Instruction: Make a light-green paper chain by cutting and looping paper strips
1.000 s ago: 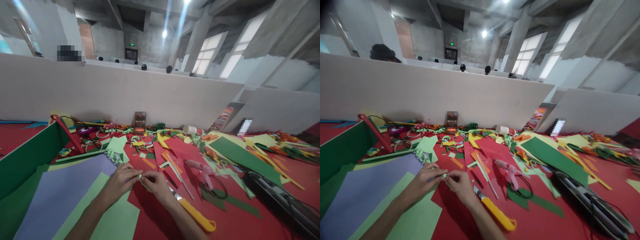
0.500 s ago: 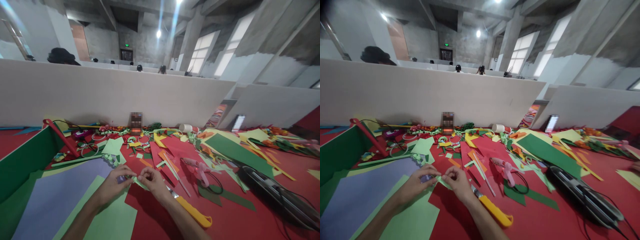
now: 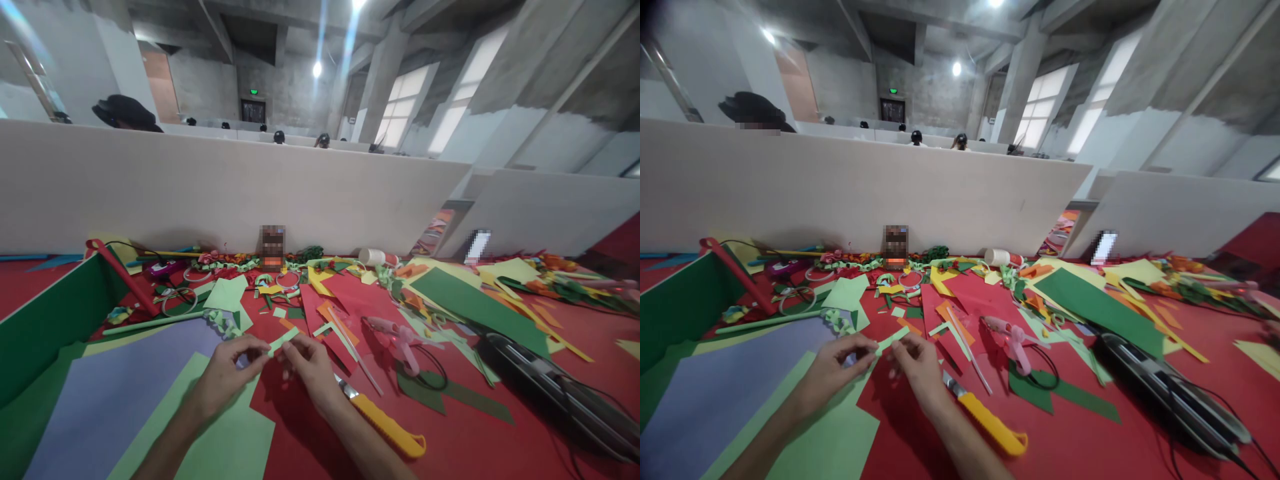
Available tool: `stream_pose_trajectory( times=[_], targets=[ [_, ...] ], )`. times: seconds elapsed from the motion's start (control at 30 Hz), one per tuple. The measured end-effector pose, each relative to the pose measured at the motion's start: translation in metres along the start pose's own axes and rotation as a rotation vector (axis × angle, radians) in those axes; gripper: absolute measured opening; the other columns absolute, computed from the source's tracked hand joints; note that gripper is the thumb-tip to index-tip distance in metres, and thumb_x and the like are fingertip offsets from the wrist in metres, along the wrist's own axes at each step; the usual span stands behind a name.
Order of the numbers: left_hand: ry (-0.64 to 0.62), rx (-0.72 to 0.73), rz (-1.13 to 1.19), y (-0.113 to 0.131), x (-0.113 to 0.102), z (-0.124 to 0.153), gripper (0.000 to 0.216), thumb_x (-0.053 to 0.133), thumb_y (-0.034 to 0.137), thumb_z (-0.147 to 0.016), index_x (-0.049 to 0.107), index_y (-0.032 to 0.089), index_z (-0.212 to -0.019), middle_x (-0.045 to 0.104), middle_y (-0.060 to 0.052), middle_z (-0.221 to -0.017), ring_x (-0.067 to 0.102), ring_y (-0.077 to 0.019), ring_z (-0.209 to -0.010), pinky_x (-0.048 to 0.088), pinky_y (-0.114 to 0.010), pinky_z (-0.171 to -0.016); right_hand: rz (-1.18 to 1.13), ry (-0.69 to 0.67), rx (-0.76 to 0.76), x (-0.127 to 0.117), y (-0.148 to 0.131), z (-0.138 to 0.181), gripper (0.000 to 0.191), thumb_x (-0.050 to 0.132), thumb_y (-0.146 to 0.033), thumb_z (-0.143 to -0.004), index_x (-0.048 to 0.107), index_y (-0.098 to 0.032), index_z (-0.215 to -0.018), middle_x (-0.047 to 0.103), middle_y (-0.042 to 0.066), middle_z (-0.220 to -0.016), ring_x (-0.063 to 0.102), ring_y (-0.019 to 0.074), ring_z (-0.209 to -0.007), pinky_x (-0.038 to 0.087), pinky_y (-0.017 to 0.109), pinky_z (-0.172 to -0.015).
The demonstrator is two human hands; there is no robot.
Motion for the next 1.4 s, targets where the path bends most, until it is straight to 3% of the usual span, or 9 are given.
stream_pose_trajectory(
  times=[0.2, 0.37, 0.5, 0.7, 0.8, 0.97, 1.13, 1.3, 1.4],
  targets=[
    [-0.119, 0.036, -0.037, 0.013, 0.010, 0.004, 0.015, 0.065, 0.031, -0.091, 0.078, 0.024, -0.091, 0.078, -0.006, -0.094, 0.069, -0.0217, -0.087, 0.054, -0.031, -0.082, 0.037, 0.131, -0.073, -0.008, -0.004, -0.001, 0.042, 0.071, -0.061, -0.082, 0.062, -0.020, -0.077, 0.063, -0.002, -0.061, 0.052, 0.0122, -0.045, 0.043, 0.025, -0.044],
    [-0.203, 0.070, -0.057, 0.021, 0.015, 0.005, 0.018, 0.060, 0.027, -0.096, 0.074, 0.024, -0.086, 0.071, -0.005, -0.092, 0.066, -0.0200, -0.088, 0.050, -0.029, -0.080, 0.118, 0.116, -0.095, -0.009, -0.004, -0.002, 0.041, 0.073, -0.053, -0.084, 0.061, -0.019, -0.063, 0.053, -0.004, -0.049, 0.047, 0.0118, -0.047, 0.037, 0.025, -0.049],
    [-0.184, 0.047, -0.032, 0.023, 0.013, 0.004, 0.019, 0.058, 0.027, -0.096, 0.072, 0.023, -0.084, 0.065, -0.005, -0.100, 0.063, -0.0198, -0.093, 0.049, -0.028, -0.081, 0.160, 0.048, -0.091, -0.004, -0.001, -0.002, 0.038, 0.077, -0.049, -0.079, 0.064, -0.019, -0.061, 0.054, -0.004, -0.052, 0.048, 0.0121, -0.050, 0.035, 0.024, -0.050],
    [-0.195, -0.051, 0.095, 0.016, 0.018, 0.007, 0.011, 0.059, 0.024, -0.095, 0.070, 0.023, -0.097, 0.071, -0.002, -0.094, 0.066, -0.0192, -0.087, 0.050, -0.028, -0.080, 0.112, -0.027, -0.032, 0.002, 0.009, -0.003, 0.042, 0.073, -0.057, -0.081, 0.067, -0.018, -0.067, 0.058, -0.003, -0.052, 0.053, 0.0130, -0.048, 0.041, 0.025, -0.051],
    [-0.189, -0.081, 0.112, 0.010, 0.018, 0.006, 0.018, 0.065, 0.018, -0.088, 0.072, 0.025, -0.103, 0.073, -0.003, -0.099, 0.067, -0.0203, -0.091, 0.051, -0.030, -0.084, 0.069, -0.020, 0.001, 0.001, 0.012, -0.002, 0.044, 0.072, -0.061, -0.080, 0.066, -0.018, -0.070, 0.061, -0.003, -0.055, 0.055, 0.0132, -0.047, 0.044, 0.025, -0.051],
    [-0.158, -0.020, 0.071, 0.007, 0.012, 0.000, 0.011, 0.068, 0.016, -0.084, 0.078, 0.022, -0.083, 0.066, -0.007, -0.106, 0.064, -0.0228, -0.101, 0.049, -0.030, -0.087, 0.046, -0.001, 0.011, 0.001, 0.010, -0.001, 0.043, 0.072, -0.060, -0.082, 0.064, -0.018, -0.071, 0.059, -0.003, -0.054, 0.053, 0.0131, -0.049, 0.044, 0.025, -0.050],
    [-0.205, -0.050, 0.078, 0.008, 0.011, -0.001, 0.020, 0.064, 0.030, -0.093, 0.076, 0.020, -0.082, 0.061, -0.007, -0.103, 0.061, -0.0219, -0.099, 0.047, -0.029, -0.086, 0.088, 0.070, -0.057, -0.003, 0.006, -0.002, 0.039, 0.077, -0.054, -0.079, 0.066, -0.018, -0.071, 0.057, -0.004, -0.055, 0.049, 0.0117, -0.050, 0.039, 0.024, -0.051],
    [-0.236, -0.042, 0.092, 0.016, 0.015, 0.001, 0.027, 0.058, 0.037, -0.097, 0.070, 0.019, -0.081, 0.058, -0.005, -0.100, 0.057, -0.0200, -0.097, 0.044, -0.028, -0.086, 0.208, 0.176, -0.200, -0.008, -0.011, 0.006, 0.020, 0.074, -0.039, -0.084, 0.073, -0.019, -0.083, 0.067, 0.001, -0.072, 0.058, 0.0160, -0.066, 0.045, 0.027, -0.063],
    [-0.227, -0.077, 0.139, 0.012, 0.019, 0.003, 0.030, 0.058, 0.042, -0.097, 0.067, 0.018, -0.080, 0.056, -0.002, -0.090, 0.055, -0.0160, -0.082, 0.045, -0.025, -0.075, 0.355, 0.179, -0.311, -0.004, -0.027, 0.013, 0.010, 0.070, -0.028, -0.087, 0.077, -0.021, -0.085, 0.070, 0.003, -0.079, 0.060, 0.0173, -0.070, 0.045, 0.027, -0.064]
  ],
)
Point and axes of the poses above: each hand's wrist, its own z-axis away from the middle knuckle, its own x-axis out of the palm, y = z × x, the point moved 7 cm from there along -z, towards the middle knuckle
